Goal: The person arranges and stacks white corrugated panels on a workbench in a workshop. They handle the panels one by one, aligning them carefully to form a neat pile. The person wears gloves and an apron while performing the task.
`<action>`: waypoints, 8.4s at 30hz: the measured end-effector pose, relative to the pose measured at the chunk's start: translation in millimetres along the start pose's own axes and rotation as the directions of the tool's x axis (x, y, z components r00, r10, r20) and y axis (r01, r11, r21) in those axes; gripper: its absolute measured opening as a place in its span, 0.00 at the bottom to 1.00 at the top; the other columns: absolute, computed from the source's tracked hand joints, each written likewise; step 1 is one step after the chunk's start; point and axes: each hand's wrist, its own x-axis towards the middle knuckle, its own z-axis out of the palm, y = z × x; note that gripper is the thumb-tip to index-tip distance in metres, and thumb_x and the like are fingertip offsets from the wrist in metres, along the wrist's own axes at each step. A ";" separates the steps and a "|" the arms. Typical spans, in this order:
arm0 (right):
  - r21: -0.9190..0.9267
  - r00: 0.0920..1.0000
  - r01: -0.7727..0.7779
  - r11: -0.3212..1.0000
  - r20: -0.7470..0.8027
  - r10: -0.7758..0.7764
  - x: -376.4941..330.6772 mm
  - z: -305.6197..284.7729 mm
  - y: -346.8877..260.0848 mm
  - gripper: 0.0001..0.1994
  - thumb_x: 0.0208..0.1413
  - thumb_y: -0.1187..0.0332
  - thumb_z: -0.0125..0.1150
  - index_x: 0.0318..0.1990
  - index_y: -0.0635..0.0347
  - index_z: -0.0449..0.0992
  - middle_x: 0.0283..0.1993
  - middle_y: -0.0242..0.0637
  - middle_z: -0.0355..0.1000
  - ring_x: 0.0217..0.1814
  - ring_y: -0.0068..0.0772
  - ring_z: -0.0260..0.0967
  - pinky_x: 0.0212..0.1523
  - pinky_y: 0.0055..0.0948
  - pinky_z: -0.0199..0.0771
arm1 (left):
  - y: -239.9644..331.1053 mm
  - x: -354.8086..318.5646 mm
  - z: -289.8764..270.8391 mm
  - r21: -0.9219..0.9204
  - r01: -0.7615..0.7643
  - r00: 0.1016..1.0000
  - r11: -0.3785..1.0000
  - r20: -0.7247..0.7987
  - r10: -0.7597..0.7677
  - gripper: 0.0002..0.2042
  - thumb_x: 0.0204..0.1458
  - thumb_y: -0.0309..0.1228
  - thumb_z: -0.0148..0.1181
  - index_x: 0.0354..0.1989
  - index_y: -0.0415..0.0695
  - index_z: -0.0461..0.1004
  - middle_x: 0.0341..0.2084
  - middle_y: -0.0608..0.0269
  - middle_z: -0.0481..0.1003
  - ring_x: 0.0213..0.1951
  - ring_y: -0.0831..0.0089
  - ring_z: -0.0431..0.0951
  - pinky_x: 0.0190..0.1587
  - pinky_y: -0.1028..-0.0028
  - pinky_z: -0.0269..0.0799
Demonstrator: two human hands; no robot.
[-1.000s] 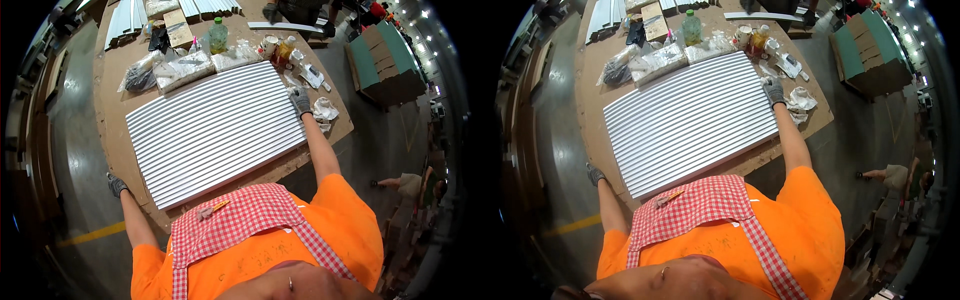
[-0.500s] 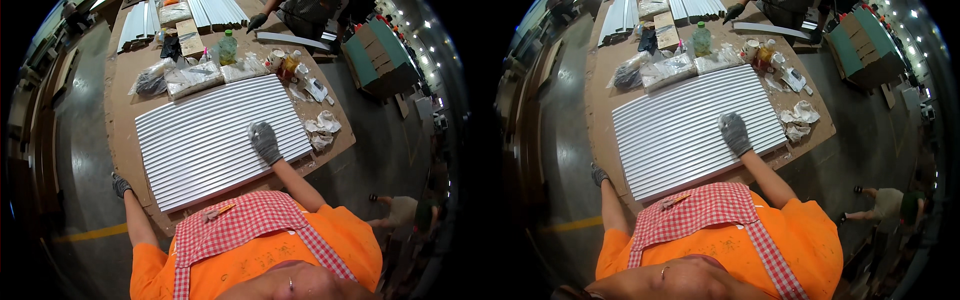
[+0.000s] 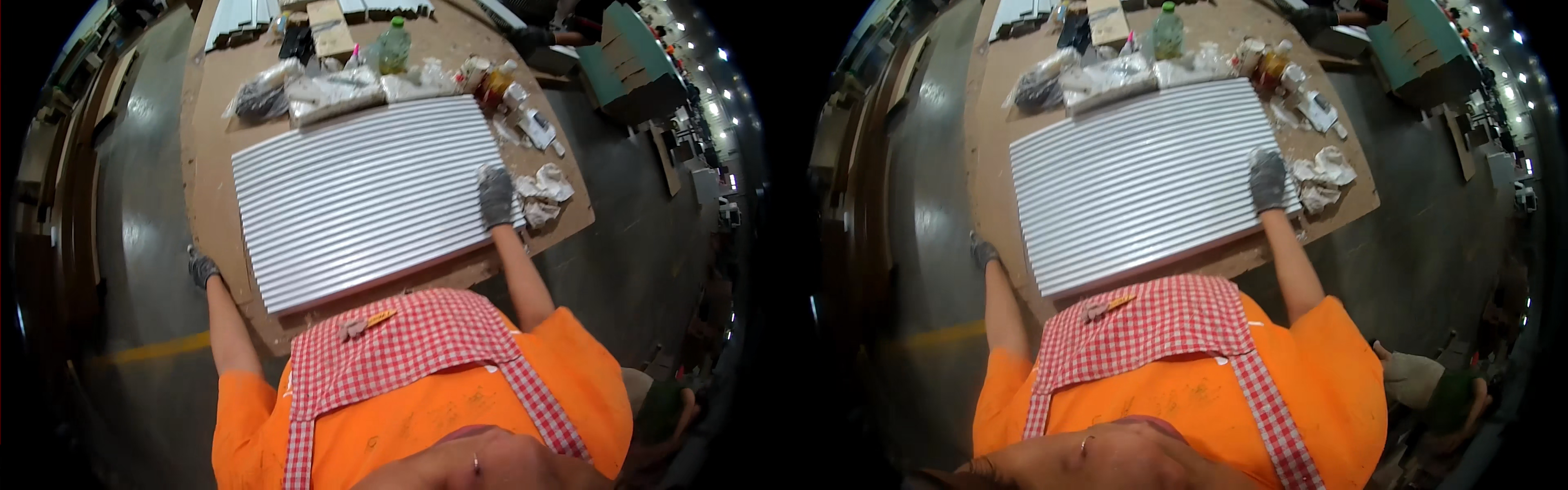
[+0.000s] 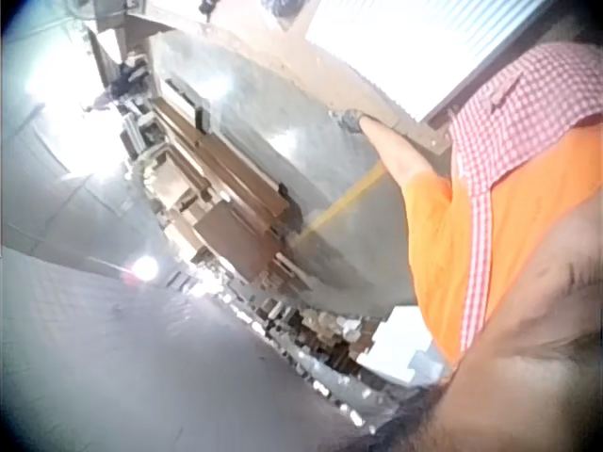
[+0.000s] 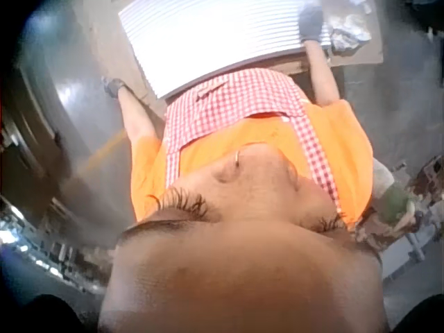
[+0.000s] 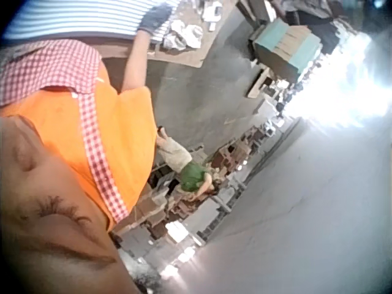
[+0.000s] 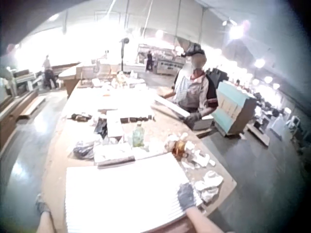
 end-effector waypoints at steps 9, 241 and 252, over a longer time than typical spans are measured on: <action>-0.069 0.988 -0.093 0.993 -0.131 0.083 26.6 -8.7 46.1 0.12 0.49 0.65 0.58 0.36 0.65 0.73 0.38 0.55 0.68 0.44 0.57 0.64 0.48 0.48 0.64 | 2.4 -11.1 -11.9 0.097 0.002 1.000 0.995 -0.011 -0.001 0.37 0.58 0.58 0.27 0.40 0.37 0.77 0.41 0.44 0.76 0.43 0.47 0.75 0.46 0.55 0.68; 0.561 0.808 0.334 0.757 0.242 -0.537 -38.4 33.5 -155.9 0.09 0.43 0.69 0.66 0.29 0.59 0.71 0.29 0.37 0.65 0.30 0.33 0.65 0.33 0.33 0.67 | -76.7 -270.6 14.2 -0.626 -0.471 0.797 0.622 0.001 0.604 0.15 0.51 0.27 0.60 0.48 0.38 0.73 0.44 0.56 0.75 0.47 0.67 0.74 0.52 0.71 0.68; 0.736 0.656 0.355 0.577 0.243 -0.714 -49.1 59.9 -288.5 0.10 0.44 0.70 0.65 0.30 0.59 0.68 0.33 0.47 0.65 0.35 0.49 0.65 0.36 0.41 0.69 | -63.2 -293.9 34.8 -0.745 -0.207 0.851 0.634 0.182 0.492 0.11 0.50 0.26 0.61 0.43 0.38 0.76 0.40 0.60 0.77 0.42 0.74 0.76 0.48 0.76 0.70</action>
